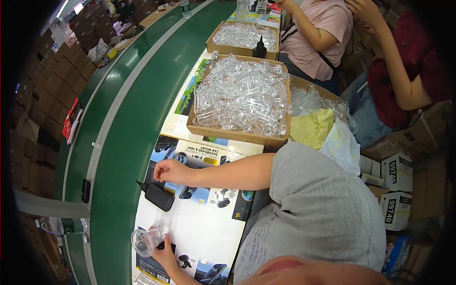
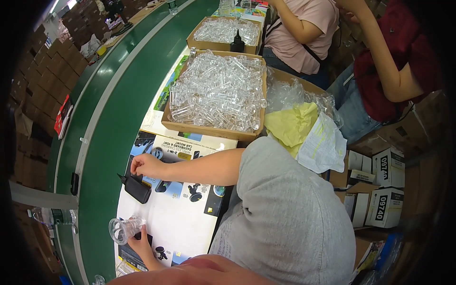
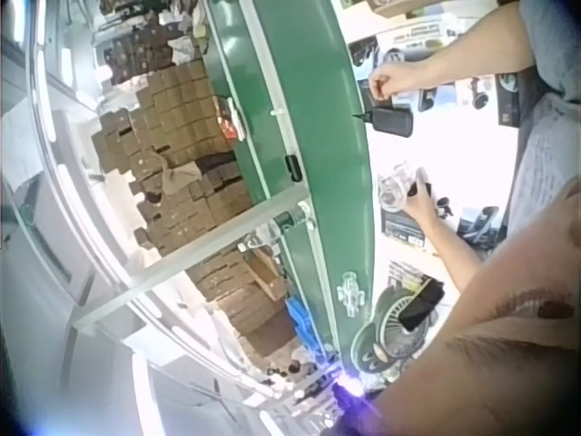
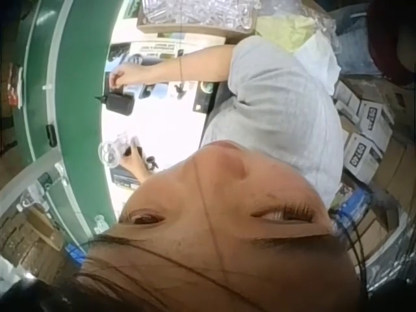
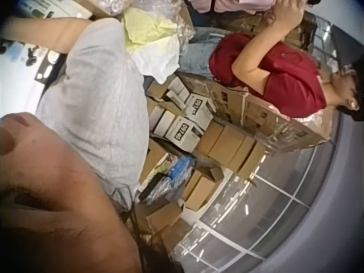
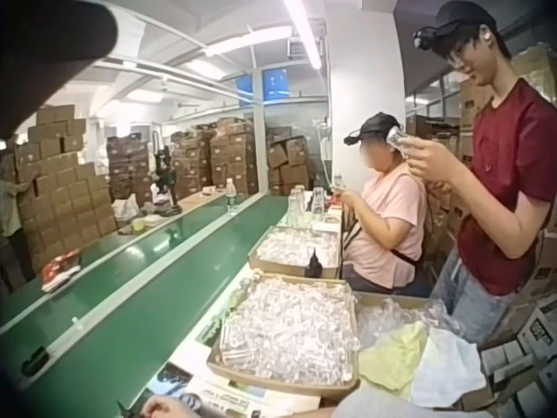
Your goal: Assembling small plastic components by applying liquid from a squeeze bottle and joining parts together.
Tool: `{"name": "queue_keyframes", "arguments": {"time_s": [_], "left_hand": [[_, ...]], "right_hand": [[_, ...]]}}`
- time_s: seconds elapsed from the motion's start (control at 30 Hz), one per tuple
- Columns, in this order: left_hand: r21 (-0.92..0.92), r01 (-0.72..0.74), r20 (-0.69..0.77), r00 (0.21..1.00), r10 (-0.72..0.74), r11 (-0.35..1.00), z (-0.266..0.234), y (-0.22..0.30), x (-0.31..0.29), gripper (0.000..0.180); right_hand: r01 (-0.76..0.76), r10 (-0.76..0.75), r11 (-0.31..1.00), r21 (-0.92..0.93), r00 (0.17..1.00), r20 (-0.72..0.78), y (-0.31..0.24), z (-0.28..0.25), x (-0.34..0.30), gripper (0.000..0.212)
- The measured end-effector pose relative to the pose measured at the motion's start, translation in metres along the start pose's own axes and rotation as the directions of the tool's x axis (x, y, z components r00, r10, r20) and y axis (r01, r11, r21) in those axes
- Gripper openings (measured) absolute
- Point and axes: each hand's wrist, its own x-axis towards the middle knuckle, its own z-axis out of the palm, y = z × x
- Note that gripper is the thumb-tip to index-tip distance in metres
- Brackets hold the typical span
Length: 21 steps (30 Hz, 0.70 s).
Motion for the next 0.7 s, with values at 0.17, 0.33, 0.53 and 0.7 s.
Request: {"name": "queue_keyframes", "arguments": {"time_s": [0.17, 0.33, 0.53, 0.7], "left_hand": [[0.010, 0.012, 0.008, 1.000, -0.012, 1.000, -0.0016, -0.0036, -0.0015, 0.044], [0.028, 0.009, 0.006, 1.000, -0.009, 1.000, -0.0017, -0.0043, -0.0007, 0.044], [0.022, 0.037, 0.030, 0.999, -0.037, 0.999, -0.0027, -0.0031, -0.0006, 0.045], [0.025, 0.025, 0.028, 0.999, -0.026, 0.999, -0.0025, -0.0037, -0.0004, 0.046]], "right_hand": [[-0.006, 0.006, 1.000, -0.001, 1.000, -0.002, 0.0001, 0.0012, -0.0010, 0.008], [-0.011, 0.011, 1.000, 0.009, 1.000, -0.007, 0.0000, 0.0003, -0.0006, 0.008], [-0.018, 0.018, 1.000, -0.007, 1.000, -0.003, -0.0016, 0.0007, -0.0011, 0.008], [-0.004, 0.004, 1.000, -0.004, 1.000, -0.003, -0.0003, 0.0005, -0.0007, 0.009]]}}
